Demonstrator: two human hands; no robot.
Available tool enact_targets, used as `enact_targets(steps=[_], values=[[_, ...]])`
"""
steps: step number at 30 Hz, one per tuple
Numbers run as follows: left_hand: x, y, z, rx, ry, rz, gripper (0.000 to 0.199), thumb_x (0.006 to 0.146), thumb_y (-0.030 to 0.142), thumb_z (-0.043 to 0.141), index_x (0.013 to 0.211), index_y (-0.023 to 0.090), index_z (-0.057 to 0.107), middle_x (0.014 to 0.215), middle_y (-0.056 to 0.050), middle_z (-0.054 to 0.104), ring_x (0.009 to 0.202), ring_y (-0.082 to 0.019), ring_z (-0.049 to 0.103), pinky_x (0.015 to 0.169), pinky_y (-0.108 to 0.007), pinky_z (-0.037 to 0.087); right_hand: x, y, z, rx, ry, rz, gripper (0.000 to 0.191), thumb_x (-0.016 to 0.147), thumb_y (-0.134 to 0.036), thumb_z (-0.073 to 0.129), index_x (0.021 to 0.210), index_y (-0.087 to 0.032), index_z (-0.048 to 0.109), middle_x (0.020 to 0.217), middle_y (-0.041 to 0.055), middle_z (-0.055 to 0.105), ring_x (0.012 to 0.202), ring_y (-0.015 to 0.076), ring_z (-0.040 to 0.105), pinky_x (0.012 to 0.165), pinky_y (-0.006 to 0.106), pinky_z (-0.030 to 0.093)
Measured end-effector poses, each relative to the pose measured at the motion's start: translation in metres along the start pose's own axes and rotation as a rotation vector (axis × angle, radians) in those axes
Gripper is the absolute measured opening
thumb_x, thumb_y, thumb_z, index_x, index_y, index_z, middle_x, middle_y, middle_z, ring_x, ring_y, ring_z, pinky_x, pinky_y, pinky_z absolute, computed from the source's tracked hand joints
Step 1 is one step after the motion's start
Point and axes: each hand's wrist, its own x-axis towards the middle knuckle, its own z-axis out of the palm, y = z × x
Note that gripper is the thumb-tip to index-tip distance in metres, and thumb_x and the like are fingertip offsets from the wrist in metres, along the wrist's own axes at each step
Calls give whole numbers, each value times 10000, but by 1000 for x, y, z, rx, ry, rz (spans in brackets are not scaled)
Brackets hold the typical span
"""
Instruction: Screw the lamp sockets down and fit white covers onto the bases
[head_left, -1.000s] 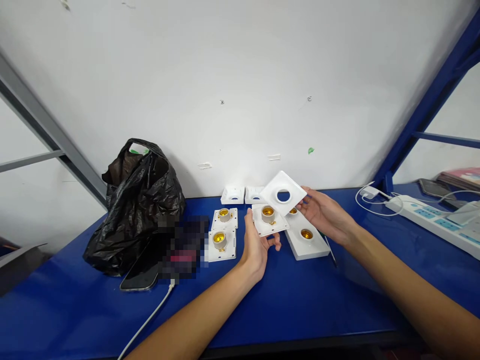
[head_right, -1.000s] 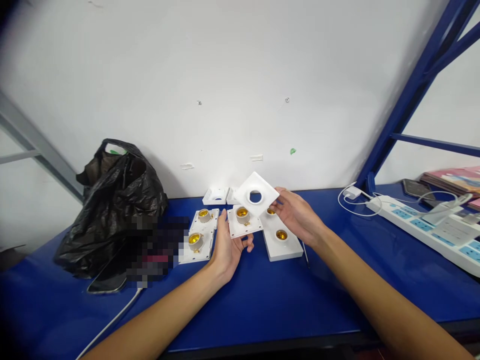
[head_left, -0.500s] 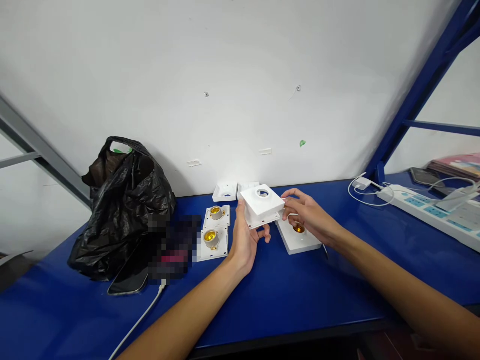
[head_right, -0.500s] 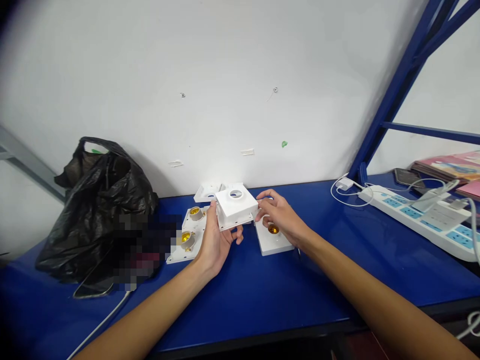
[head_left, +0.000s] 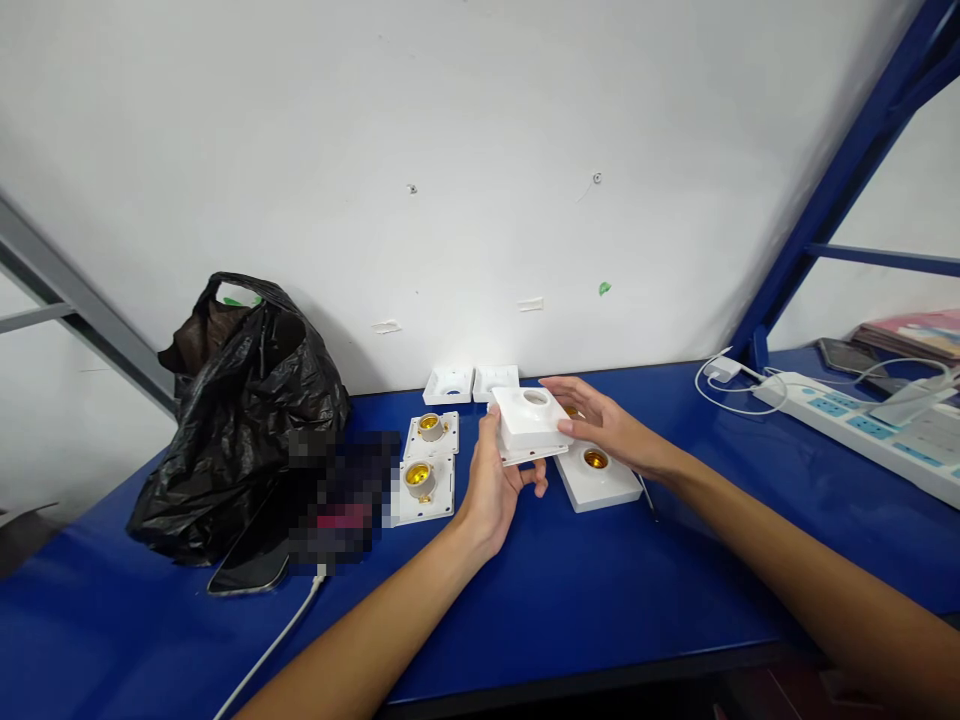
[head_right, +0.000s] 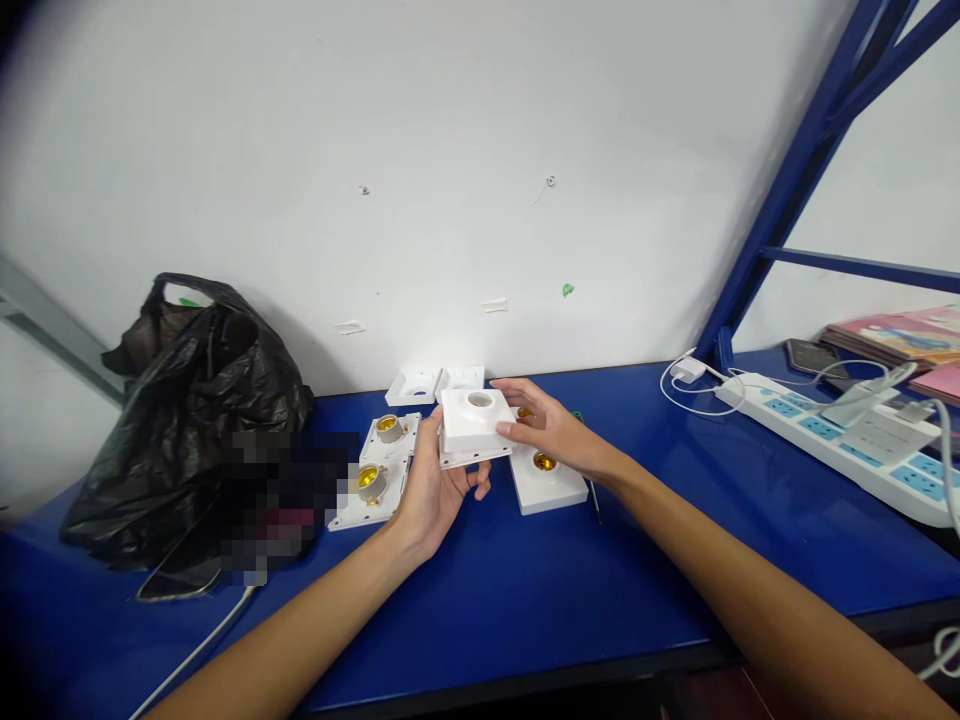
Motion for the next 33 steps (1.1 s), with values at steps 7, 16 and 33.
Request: enact_targets(steps=[7,16,33], values=[[0,0,-1,-23,3,-4,520,957,636,569,1188,175,632,822,-36,662,561,-141,543,422,-235,474,2,7,-4,-130,-60,-140,643,785,-417,857,1355,-356,565,1367,63,601,1201,295,624,1088,564,517],[0,-1,1,-62,-2,-5,496,943,625,612,1147,173,638,832,-32,672,562,-138,559,417,-236,478,4,10,-7,-335,16,-270,545,763,-414,869,1265,-373,661,1412,67,520,1323,317,542,1051,520,525],[-1,0,2,-31,2,-2,442,947,550,591,1121,145,633,865,-55,700,558,-137,553,433,-245,452,-2,-5,8,-86,184,48,446,968,-640,530,1269,-318,601,1152,59,701,1032,244,644,908,413,527]])
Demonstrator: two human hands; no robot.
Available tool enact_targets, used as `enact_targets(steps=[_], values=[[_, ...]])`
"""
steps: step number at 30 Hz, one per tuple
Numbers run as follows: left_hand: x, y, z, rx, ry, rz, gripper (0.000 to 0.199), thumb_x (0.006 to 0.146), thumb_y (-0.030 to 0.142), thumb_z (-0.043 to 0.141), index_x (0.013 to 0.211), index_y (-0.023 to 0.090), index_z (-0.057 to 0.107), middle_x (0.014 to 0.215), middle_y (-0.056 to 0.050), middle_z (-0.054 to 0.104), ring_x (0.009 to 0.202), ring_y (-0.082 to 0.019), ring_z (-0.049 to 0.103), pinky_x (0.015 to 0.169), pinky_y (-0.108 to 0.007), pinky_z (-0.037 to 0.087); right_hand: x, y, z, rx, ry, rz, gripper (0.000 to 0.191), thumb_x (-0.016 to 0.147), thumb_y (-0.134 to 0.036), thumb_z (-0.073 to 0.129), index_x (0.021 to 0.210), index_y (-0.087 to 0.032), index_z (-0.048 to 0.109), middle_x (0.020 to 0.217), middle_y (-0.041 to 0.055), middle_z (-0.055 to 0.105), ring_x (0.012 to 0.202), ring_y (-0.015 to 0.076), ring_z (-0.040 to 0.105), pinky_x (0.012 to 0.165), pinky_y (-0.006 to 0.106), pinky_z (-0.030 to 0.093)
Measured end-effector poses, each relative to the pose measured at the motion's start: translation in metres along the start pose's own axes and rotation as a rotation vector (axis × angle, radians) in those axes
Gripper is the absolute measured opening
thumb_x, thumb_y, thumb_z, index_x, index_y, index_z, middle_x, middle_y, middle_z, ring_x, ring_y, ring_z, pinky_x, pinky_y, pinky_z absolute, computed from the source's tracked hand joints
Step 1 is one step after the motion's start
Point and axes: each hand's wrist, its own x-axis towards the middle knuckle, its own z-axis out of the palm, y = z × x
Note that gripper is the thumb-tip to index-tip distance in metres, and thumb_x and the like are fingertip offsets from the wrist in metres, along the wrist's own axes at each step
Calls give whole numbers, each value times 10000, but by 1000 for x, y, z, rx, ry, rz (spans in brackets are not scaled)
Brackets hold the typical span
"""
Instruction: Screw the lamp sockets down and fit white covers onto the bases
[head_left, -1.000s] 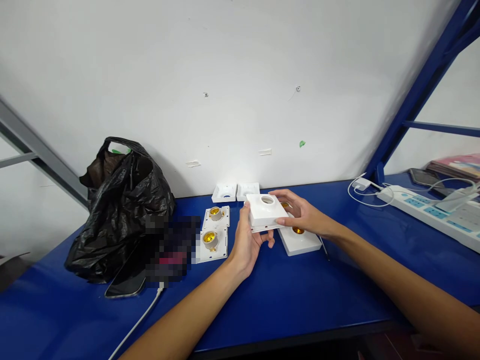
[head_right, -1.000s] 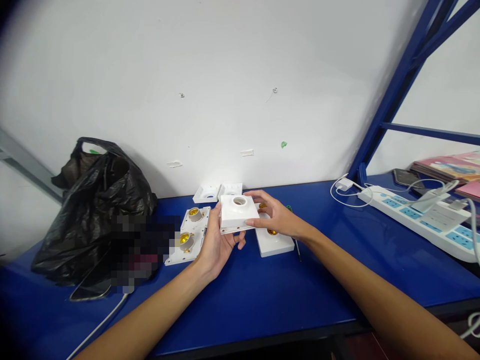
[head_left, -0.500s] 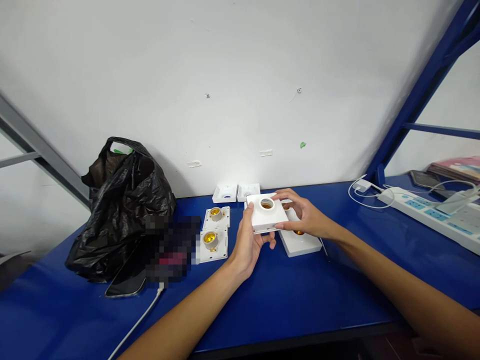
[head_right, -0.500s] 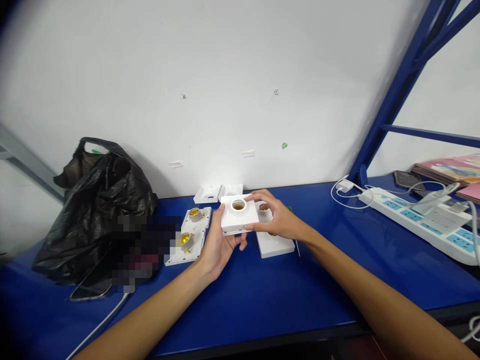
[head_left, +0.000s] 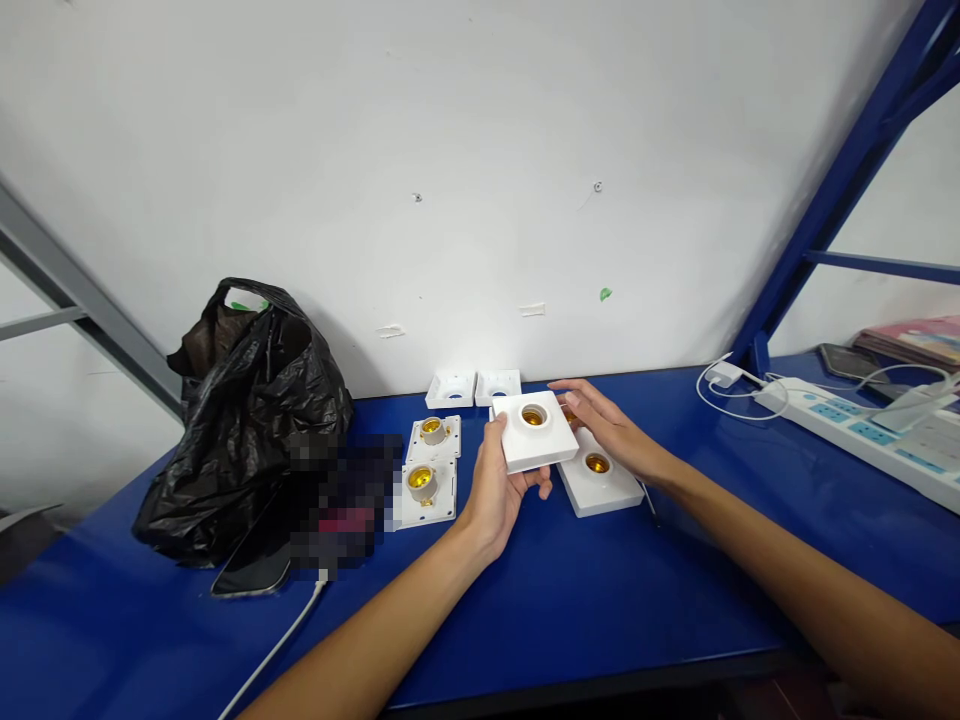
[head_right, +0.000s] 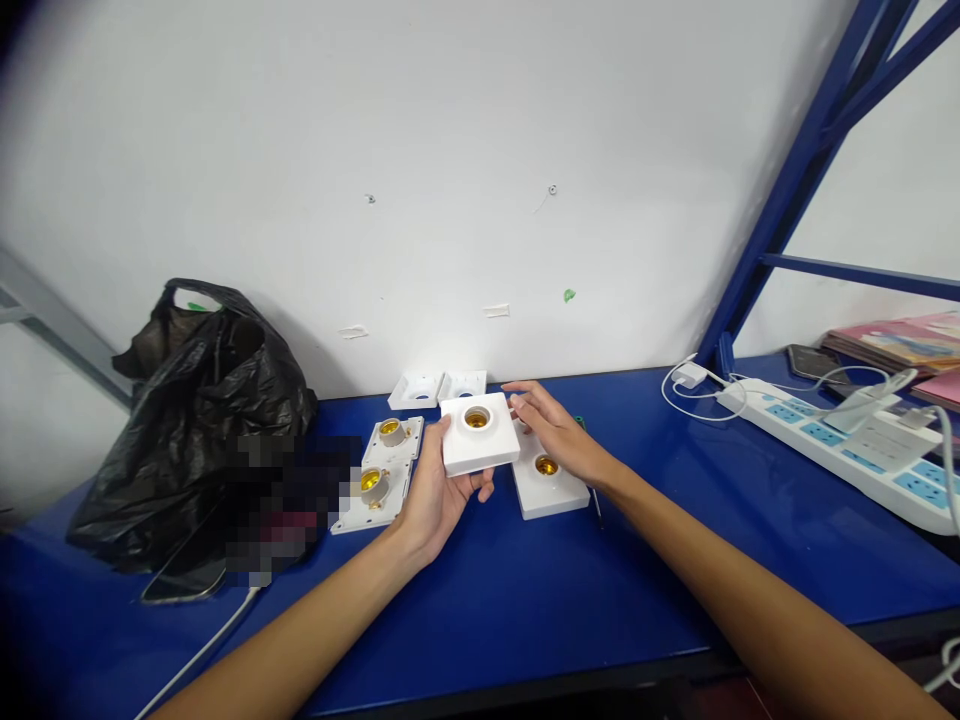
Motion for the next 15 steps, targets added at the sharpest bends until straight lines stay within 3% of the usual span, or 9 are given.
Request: enact_targets(steps=[3,6,9,15], values=[[-1,-1,1,19,-4,-8,458,947,557,591,1120,135,627,893,-75,714,557,-137,556,435,-250,453,0,-2,1,1,21,49,463,930,-654,584,1217,-293,620,843,0,660,794,192,608,743,336,506],[-2,-3,2,41,-4,-24,459,958,551,583,1124,124,615,885,-85,714,560,-144,565,441,-255,458,0,-1,1,47,-30,102,502,877,-653,663,1210,-280,630,710,-34,608,636,150,535,585,279,434],[-2,-3,3,41,-31,-23,461,973,545,580,1150,121,611,892,-90,714,576,-152,579,456,-261,468,2,1,0,117,-38,118,520,834,-637,723,1187,-265,639,701,-33,625,588,130,509,527,254,388],[-2,-2,4,21,-63,37,442,948,513,682,1171,137,619,985,-95,715,678,-167,642,575,-290,539,5,3,0,234,50,95,477,814,-623,741,1115,-277,611,823,-5,704,687,174,628,606,292,479]])
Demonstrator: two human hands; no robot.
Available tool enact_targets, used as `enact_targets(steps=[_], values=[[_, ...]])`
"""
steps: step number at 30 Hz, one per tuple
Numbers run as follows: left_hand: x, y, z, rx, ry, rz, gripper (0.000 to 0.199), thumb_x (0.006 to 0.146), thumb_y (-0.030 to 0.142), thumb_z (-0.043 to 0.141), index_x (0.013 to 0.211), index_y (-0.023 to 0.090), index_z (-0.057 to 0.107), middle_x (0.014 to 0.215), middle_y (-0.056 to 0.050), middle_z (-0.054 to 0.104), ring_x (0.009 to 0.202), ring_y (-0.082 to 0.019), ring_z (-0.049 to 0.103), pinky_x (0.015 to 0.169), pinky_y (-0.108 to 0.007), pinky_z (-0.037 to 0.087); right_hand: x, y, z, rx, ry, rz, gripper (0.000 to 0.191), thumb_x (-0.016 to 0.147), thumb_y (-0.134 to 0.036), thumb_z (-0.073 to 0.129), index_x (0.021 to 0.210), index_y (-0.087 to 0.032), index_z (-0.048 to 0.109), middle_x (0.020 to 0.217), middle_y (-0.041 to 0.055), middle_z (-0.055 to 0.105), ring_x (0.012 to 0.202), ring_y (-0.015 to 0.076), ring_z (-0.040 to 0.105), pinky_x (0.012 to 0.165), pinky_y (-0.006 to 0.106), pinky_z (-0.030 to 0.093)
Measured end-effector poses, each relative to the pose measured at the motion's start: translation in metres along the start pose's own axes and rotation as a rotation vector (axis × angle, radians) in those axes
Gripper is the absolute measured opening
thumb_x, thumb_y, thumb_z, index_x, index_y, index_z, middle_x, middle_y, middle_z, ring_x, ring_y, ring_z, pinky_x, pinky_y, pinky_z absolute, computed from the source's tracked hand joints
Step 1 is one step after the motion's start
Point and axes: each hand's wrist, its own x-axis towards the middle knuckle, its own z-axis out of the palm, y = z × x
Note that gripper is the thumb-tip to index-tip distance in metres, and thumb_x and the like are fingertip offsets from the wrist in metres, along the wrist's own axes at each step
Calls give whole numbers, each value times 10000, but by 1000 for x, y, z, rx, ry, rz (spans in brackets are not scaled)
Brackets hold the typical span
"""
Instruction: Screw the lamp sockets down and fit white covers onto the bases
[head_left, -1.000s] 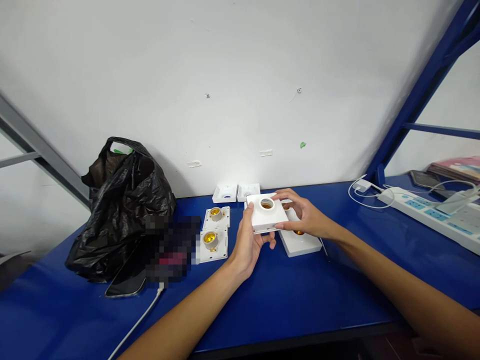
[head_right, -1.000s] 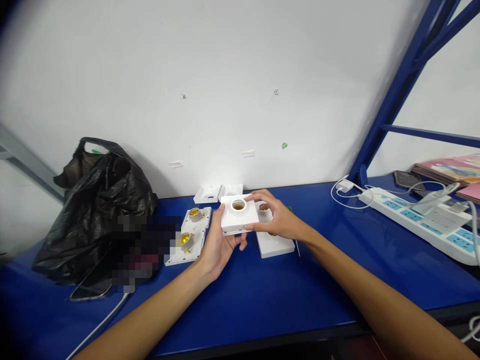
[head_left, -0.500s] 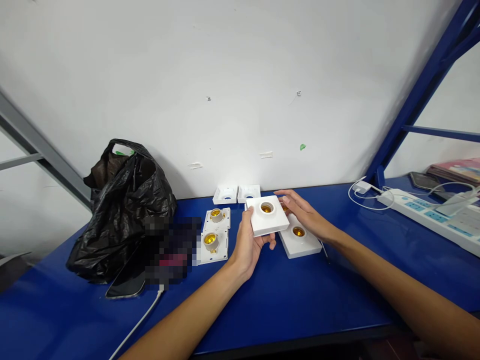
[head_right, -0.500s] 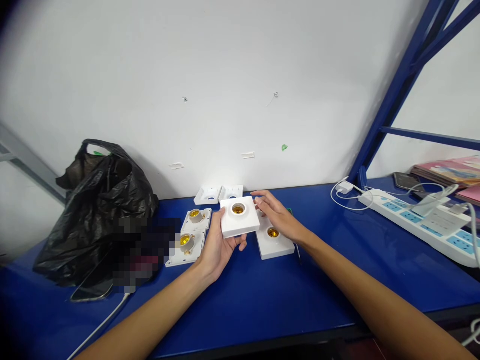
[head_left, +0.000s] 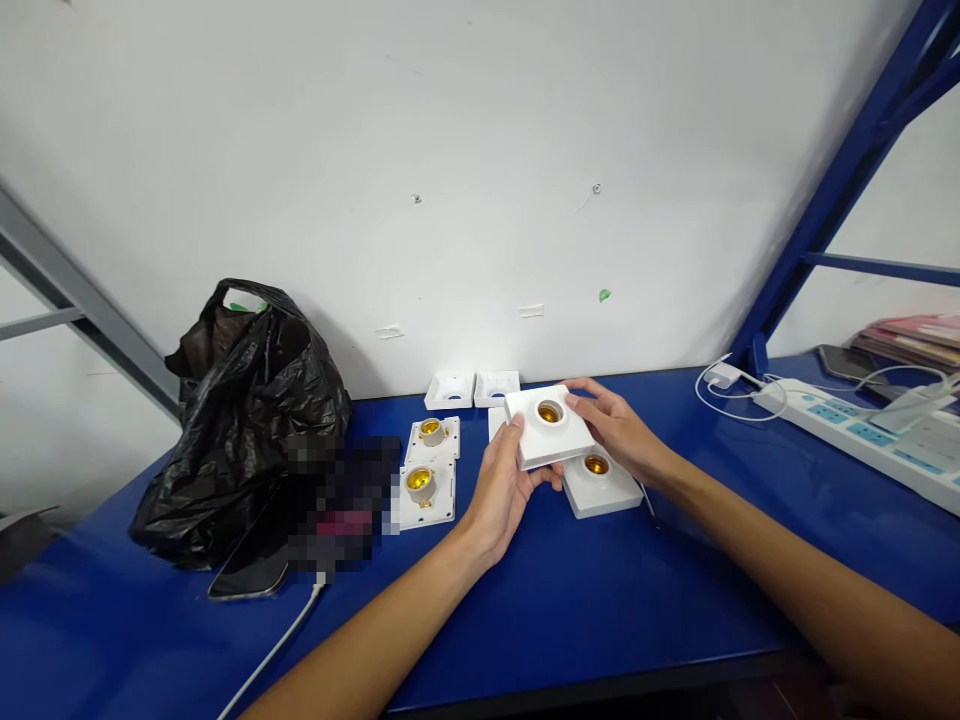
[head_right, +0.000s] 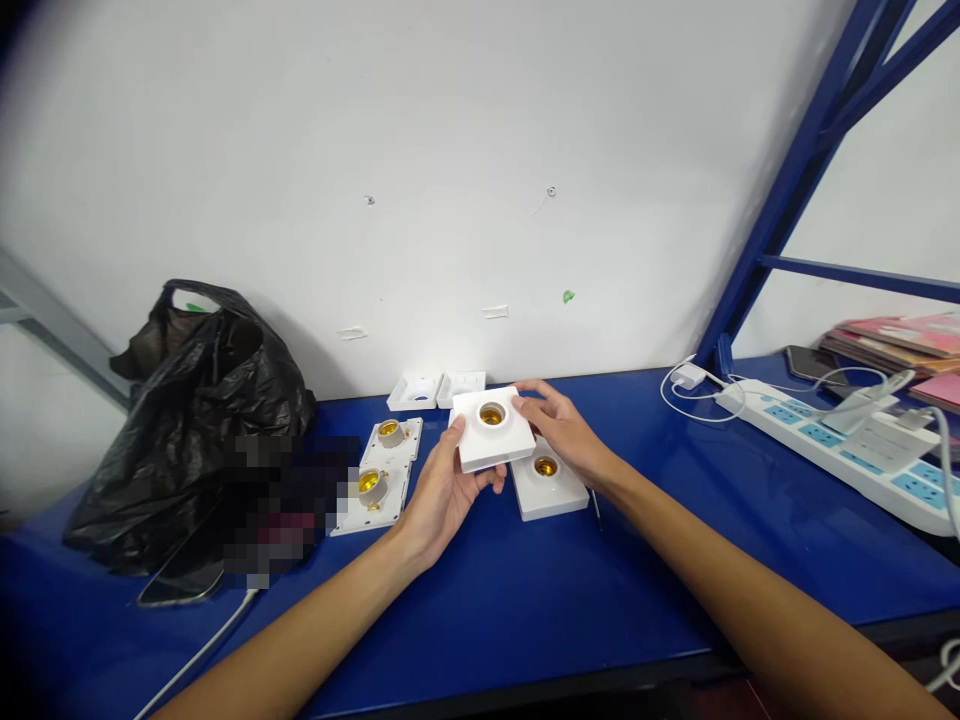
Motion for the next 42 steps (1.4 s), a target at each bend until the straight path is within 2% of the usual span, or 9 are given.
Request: enact_targets(steps=[3,6,13,24,27,31,34,37,42], values=[[0,-1,0,67,24,44,429,911,480,745,1135,136,621,959,-81,713,678,-162,669,605,-284,546,0,-2,-1,-22,50,-27,458,808,-608,745,1100,-282,613,823,-13,704,709,176,641,642,296,489],[0,-1,1,136,51,45,419,915,496,731,1093,136,610,930,-81,719,643,-181,710,574,-281,535,1,-1,-1,-63,55,-35,459,814,-624,723,1110,-288,621,853,-4,711,739,192,651,648,309,499],[2,-4,0,152,45,39,433,912,504,729,1094,138,585,974,-92,724,696,-229,762,642,-339,595,1,1,0,-81,72,-46,485,807,-639,714,1125,-285,620,896,7,707,751,191,647,632,302,498],[1,-3,-1,162,41,63,442,920,504,718,1147,146,596,931,-82,730,667,-204,733,629,-334,605,0,1,1,-63,58,-39,489,811,-647,710,1135,-294,607,898,5,697,744,192,641,617,300,478],[0,0,-1,159,30,39,529,931,585,670,1190,129,606,911,-107,742,667,-224,733,610,-342,604,-1,1,3,-13,42,-7,466,816,-628,721,1117,-293,602,841,-10,682,708,179,618,596,284,448],[-1,4,-2,210,47,-32,619,979,681,516,1062,86,669,705,-104,717,521,-215,691,488,-295,543,-4,-1,5,-14,14,14,424,836,-608,724,1085,-278,631,734,-34,632,612,137,542,542,254,386],[-1,4,-3,210,81,-114,595,1023,628,449,979,84,688,621,-97,692,437,-194,649,404,-253,469,-6,-3,5,-44,-23,56,422,853,-617,705,1087,-271,645,682,-39,612,559,126,512,494,244,352],[2,3,-5,172,86,-187,577,1056,566,390,1001,80,694,647,-113,714,422,-172,636,395,-231,448,-5,-2,3,-48,-41,70,414,861,-611,703,1080,-263,656,699,-29,634,571,125,543,490,236,371],[3,1,-6,148,79,-186,542,1076,500,368,967,75,686,663,-127,726,416,-149,620,396,-215,433,-3,1,0,-25,-16,78,384,864,-585,715,1054,-255,662,723,-19,675,577,122,583,484,226,400]])
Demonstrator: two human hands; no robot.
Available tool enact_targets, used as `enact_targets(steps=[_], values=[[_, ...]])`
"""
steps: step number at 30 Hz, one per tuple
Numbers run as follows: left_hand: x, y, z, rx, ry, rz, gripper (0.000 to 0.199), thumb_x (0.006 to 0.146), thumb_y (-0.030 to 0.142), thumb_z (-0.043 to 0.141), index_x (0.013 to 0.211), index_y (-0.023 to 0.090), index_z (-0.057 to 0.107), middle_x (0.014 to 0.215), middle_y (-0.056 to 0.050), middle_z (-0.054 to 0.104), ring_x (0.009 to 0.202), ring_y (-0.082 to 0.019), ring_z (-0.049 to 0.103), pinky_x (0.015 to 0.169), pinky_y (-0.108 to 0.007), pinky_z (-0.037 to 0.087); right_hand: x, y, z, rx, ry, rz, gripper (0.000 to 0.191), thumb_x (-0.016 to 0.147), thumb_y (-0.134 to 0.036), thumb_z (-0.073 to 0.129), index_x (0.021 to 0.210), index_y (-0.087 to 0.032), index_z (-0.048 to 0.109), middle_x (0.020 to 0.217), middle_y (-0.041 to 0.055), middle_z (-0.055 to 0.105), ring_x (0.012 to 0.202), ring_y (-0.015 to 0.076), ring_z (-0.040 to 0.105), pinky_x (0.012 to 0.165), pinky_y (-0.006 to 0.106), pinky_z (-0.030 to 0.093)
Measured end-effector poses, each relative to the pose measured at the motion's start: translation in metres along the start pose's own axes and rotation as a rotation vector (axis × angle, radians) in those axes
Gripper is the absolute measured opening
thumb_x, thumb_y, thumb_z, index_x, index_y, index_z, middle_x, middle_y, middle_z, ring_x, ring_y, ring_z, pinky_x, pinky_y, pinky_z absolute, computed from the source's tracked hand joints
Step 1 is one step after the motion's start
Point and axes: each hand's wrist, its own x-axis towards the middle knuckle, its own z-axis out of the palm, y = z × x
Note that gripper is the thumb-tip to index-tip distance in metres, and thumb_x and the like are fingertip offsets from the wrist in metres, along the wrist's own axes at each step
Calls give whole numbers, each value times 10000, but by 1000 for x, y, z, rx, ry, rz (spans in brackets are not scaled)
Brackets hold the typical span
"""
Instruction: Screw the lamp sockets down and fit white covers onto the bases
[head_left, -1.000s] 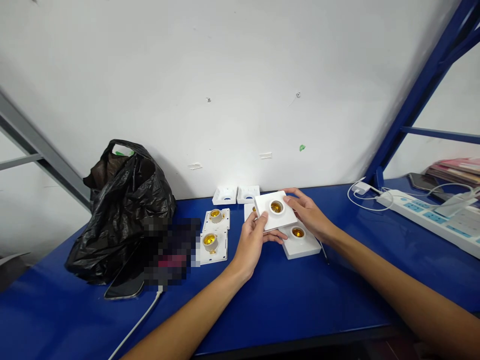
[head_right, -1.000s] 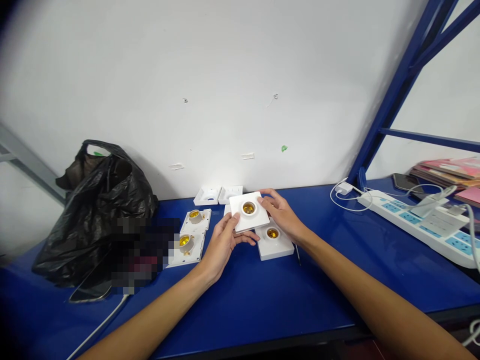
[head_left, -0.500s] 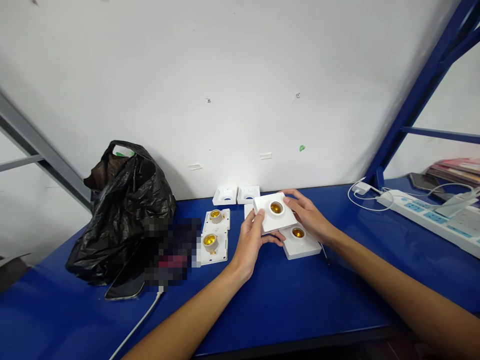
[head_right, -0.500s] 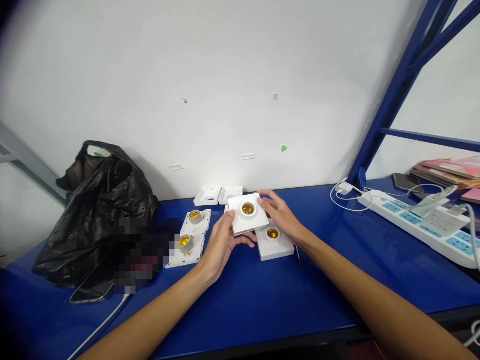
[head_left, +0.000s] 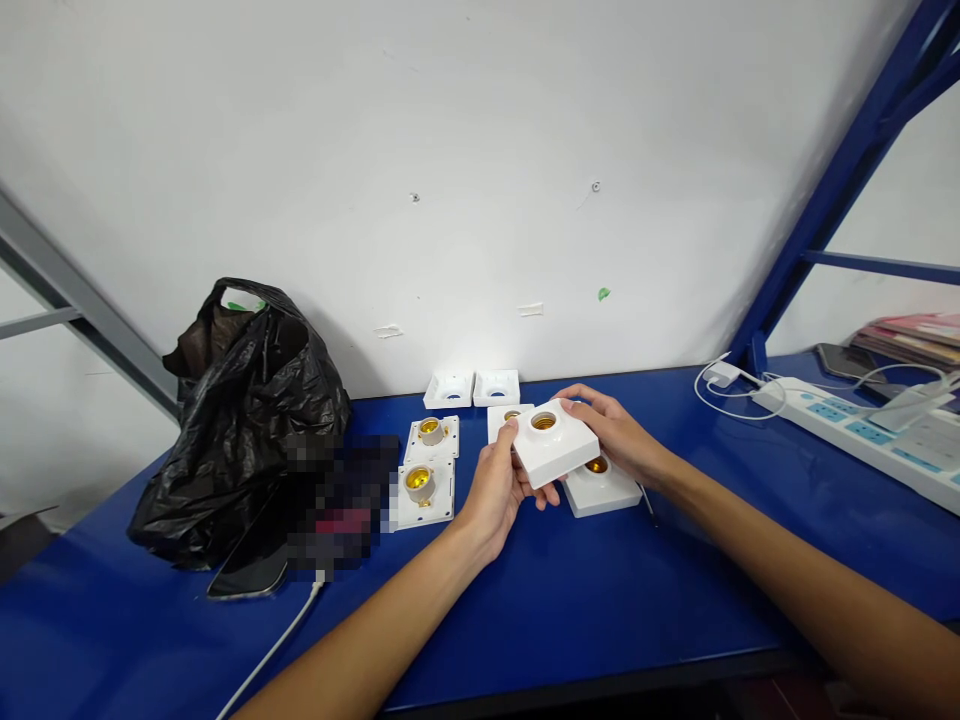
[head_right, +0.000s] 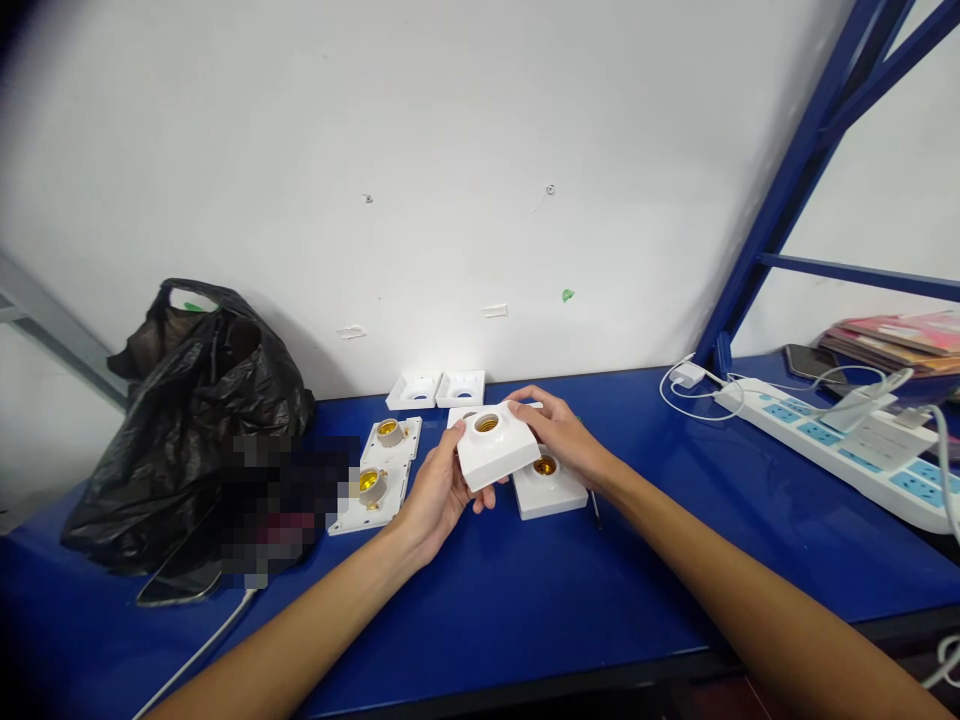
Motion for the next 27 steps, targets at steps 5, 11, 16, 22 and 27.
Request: enact_targets(steps=[5,11,16,22,27], values=[[0,-1,0,-7,-35,13,518,1082,492,357,1022,73,654,688,-118,729,441,-159,639,415,-223,461,-1,-4,3,17,41,3,381,848,-572,731,1040,-247,677,665,-26,668,515,115,550,455,227,365],[2,-2,-3,-24,-152,-34,582,1019,650,436,1093,99,606,708,-88,721,452,-176,652,418,-241,466,2,-3,4,82,183,-30,440,761,-584,792,1000,-238,660,690,-32,674,570,124,567,528,235,409],[-1,-5,0,8,-174,5,520,942,633,601,950,113,609,658,-41,678,444,-143,633,418,-210,421,5,-2,2,72,212,-37,450,762,-589,784,1013,-241,649,711,-36,674,590,120,562,554,231,424],[-2,-4,0,11,-137,45,436,921,563,675,986,145,571,654,-3,666,422,-113,601,400,-188,352,3,-4,1,19,174,-48,461,787,-570,765,1094,-241,667,653,-53,605,533,110,486,463,221,363],[-1,-5,-3,0,-163,39,420,970,562,592,1061,153,558,652,8,639,425,-126,592,409,-205,378,3,-2,-1,4,106,-77,504,792,-552,776,1169,-246,642,658,-56,606,537,109,494,464,219,365]])
